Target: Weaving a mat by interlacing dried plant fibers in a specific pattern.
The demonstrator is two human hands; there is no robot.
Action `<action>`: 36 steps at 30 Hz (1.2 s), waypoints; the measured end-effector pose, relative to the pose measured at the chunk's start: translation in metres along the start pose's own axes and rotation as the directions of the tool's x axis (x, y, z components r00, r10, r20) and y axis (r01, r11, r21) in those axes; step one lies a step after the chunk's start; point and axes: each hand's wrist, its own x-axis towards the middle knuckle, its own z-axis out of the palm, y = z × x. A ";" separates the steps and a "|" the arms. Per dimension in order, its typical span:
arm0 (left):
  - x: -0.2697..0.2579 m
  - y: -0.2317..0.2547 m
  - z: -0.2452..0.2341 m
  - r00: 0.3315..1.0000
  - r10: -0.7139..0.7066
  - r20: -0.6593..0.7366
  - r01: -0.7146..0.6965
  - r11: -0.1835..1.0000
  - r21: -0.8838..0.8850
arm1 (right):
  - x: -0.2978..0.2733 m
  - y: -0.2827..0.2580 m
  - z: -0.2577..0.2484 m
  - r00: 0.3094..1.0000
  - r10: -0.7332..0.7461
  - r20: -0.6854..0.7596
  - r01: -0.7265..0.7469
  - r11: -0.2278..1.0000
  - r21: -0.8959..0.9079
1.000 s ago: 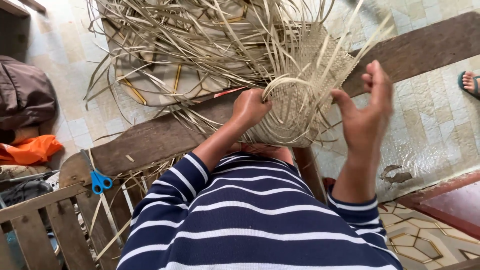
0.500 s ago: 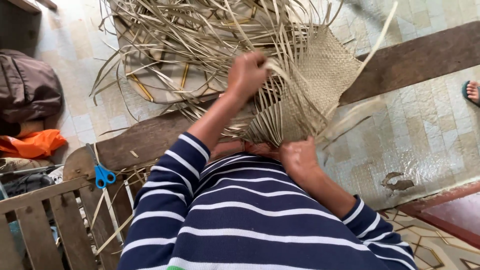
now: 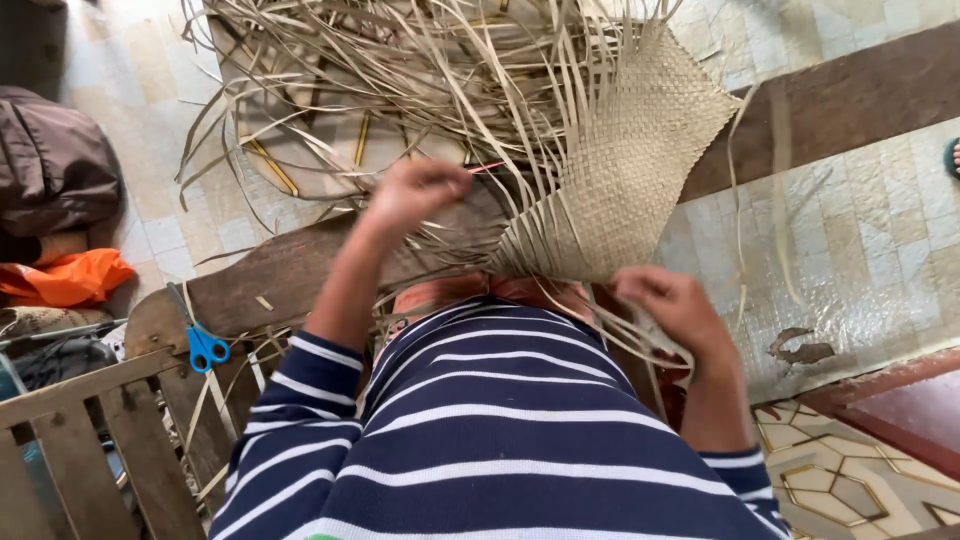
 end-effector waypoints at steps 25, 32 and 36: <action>0.007 -0.090 0.060 0.996 0.009 0.088 -0.063 0.774 0.630 | 0.114 0.021 0.091 0.591 -0.789 -0.166 0.458 0.498 -0.737; -0.005 -0.067 0.058 0.998 0.012 0.057 -0.046 0.769 0.637 | 0.108 0.010 0.089 0.571 -0.787 -0.234 0.497 0.558 -0.664; -0.007 -0.063 0.058 0.999 -0.004 0.050 -0.030 0.756 0.654 | 0.105 0.015 0.092 0.528 -0.785 -0.324 0.615 0.617 -0.492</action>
